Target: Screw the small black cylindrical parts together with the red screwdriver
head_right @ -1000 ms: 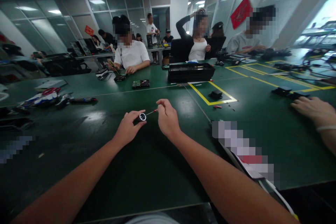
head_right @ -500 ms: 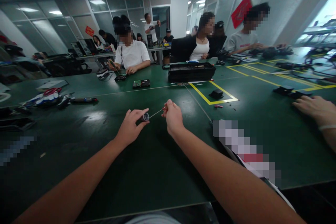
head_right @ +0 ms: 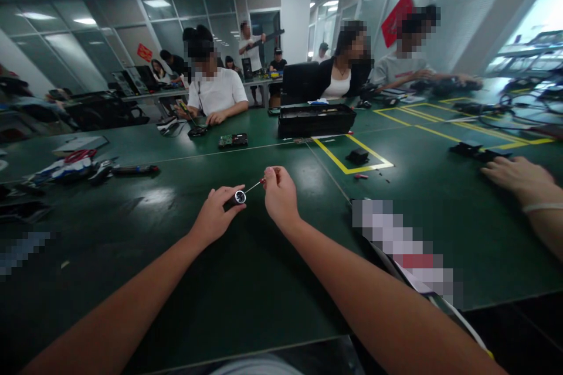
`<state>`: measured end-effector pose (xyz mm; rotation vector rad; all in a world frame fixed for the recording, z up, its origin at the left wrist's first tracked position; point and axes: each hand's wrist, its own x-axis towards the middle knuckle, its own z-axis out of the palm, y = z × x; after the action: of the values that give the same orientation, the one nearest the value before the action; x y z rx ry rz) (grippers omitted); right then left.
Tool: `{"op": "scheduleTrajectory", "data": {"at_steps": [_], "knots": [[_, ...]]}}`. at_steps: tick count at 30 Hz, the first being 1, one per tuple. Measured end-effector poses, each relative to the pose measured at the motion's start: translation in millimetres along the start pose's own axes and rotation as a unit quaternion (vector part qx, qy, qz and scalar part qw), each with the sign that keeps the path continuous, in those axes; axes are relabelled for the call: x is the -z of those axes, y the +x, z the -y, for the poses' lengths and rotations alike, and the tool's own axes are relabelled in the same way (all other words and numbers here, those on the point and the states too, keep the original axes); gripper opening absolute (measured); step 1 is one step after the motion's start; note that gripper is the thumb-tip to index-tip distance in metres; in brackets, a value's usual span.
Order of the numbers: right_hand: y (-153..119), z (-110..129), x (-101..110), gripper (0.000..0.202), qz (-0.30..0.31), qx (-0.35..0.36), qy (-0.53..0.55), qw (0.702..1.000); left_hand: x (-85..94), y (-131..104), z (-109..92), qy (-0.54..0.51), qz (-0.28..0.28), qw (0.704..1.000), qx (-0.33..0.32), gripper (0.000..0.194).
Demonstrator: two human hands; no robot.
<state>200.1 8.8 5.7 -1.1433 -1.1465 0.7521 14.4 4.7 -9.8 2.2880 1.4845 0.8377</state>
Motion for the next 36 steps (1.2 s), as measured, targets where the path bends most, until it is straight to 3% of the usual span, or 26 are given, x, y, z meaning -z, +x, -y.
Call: {"op": "scheduleTrajectory", "data": {"at_steps": [9, 15, 18, 21, 31, 36], "knots": [[-1.0, -1.2, 4.0, 0.027, 0.022, 0.029, -0.028, 0.999, 0.8, -2.0, 1.9, -0.019, -0.012, 1.000, -0.001, 0.044], [-2.0, 4.5, 7.9, 0.020, 0.079, 0.085, -0.085, 0.990, 2.8, -2.6, 3.8, -0.010, -0.027, 1.000, 0.005, 0.044], [-3.6, 11.0, 8.2, 0.034, 0.059, 0.108, -0.144, 0.982, 2.8, -2.8, 4.1, -0.007, -0.014, 1.000, 0.004, 0.043], [-5.1, 13.1, 7.9, 0.031, 0.058, 0.123, -0.169, 0.976, 2.7, -2.8, 3.6, -0.005, -0.009, 1.000, 0.004, 0.044], [-6.3, 15.8, 8.3, 0.033, 0.075, 0.110, -0.178, 0.975, -1.2, -3.6, 6.5, -0.010, -0.003, 1.000, 0.003, 0.043], [-2.4, 1.9, 3.2, 0.023, 0.055, 0.064, -0.059, 0.995, 1.8, -4.4, 1.8, -0.018, -0.014, 1.000, 0.006, 0.044]]}}
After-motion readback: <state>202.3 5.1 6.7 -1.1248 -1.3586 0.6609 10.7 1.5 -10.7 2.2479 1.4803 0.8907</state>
